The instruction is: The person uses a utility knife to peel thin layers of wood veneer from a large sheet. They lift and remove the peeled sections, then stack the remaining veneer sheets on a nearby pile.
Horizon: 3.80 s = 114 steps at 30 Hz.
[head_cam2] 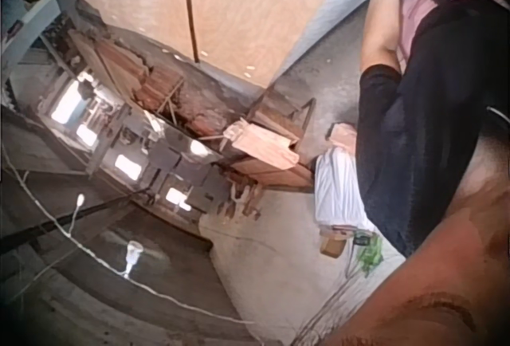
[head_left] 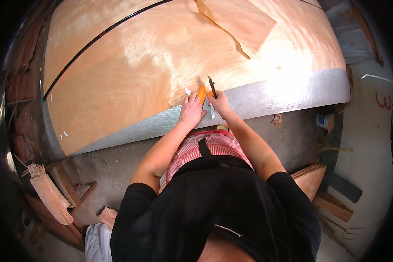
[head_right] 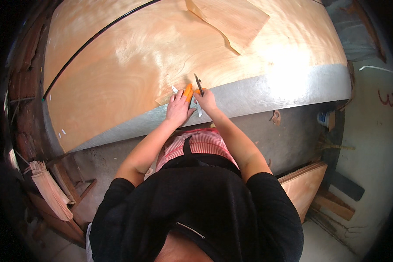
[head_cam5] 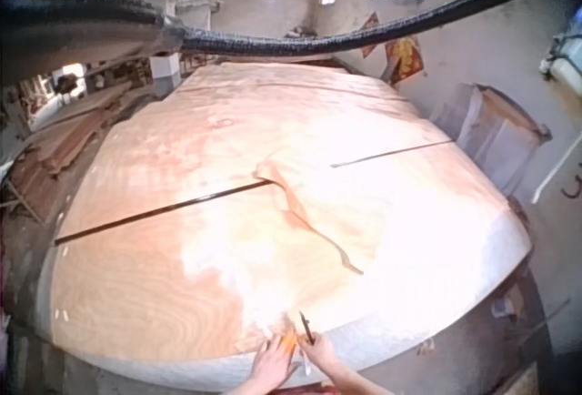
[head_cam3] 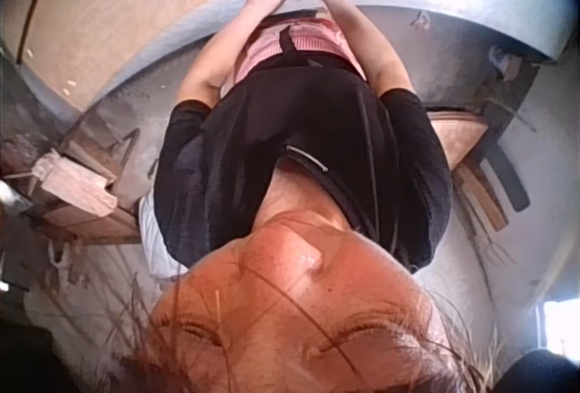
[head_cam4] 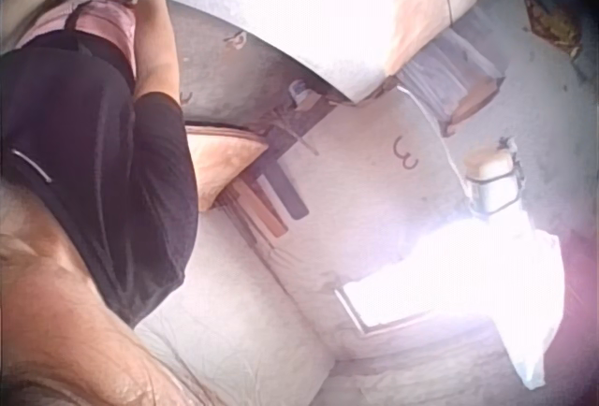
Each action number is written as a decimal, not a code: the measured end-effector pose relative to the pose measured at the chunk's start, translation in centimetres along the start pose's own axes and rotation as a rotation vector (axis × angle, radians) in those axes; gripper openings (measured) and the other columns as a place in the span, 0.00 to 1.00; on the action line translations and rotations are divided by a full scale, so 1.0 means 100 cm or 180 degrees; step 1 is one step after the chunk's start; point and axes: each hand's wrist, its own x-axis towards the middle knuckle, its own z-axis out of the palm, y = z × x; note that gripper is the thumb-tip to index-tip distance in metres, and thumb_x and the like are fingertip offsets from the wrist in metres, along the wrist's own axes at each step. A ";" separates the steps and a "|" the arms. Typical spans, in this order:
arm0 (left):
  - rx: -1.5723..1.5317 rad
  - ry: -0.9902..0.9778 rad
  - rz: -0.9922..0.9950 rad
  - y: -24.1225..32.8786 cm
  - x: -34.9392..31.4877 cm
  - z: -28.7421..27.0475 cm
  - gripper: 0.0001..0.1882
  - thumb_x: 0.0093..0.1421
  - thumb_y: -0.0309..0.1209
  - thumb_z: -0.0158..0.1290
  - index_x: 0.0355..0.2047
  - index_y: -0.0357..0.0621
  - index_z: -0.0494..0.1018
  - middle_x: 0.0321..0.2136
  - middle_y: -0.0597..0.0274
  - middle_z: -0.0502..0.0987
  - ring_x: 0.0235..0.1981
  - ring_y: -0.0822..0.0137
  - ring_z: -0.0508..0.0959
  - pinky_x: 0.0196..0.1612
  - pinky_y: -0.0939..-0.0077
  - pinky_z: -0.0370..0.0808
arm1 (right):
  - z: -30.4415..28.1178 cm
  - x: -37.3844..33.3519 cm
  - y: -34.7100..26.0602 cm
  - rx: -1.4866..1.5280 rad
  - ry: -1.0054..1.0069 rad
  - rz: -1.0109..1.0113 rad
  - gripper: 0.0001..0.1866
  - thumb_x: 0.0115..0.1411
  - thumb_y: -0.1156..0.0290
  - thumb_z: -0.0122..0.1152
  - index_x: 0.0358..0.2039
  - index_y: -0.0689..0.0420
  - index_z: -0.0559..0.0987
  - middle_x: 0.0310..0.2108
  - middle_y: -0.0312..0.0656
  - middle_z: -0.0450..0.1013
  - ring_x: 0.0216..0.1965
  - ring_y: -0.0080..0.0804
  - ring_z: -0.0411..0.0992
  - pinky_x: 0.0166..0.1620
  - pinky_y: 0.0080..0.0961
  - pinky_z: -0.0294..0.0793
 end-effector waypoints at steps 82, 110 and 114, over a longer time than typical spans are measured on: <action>-0.6683 0.1785 -0.3672 -0.153 -0.123 -0.063 0.13 0.55 0.42 0.45 0.31 0.46 0.69 0.22 0.67 0.72 0.14 0.79 0.66 0.11 0.92 0.59 | -0.107 -0.192 0.105 -0.1404 -0.0734 -0.0057 0.18 0.50 0.56 0.55 0.33 0.57 0.70 0.17 0.36 0.67 0.19 0.25 0.66 0.22 0.22 0.63; -0.7094 -0.0089 -0.3628 -0.100 -0.127 -0.022 0.30 0.57 0.53 0.35 0.40 0.33 0.64 0.38 0.45 0.71 0.32 0.62 0.75 0.27 0.81 0.76 | -0.050 -0.066 0.018 -0.2645 0.0773 -0.1175 0.11 0.51 0.66 0.50 0.32 0.58 0.69 0.30 0.45 0.68 0.28 0.46 0.69 0.31 0.38 0.68; -0.7136 0.1023 -0.3918 -0.107 -0.112 -0.033 0.25 0.56 0.49 0.41 0.37 0.37 0.66 0.32 0.51 0.73 0.27 0.65 0.76 0.23 0.84 0.75 | -0.057 -0.061 0.017 -0.2456 0.0805 -0.1402 0.10 0.50 0.67 0.51 0.31 0.59 0.69 0.30 0.45 0.68 0.29 0.46 0.69 0.31 0.38 0.69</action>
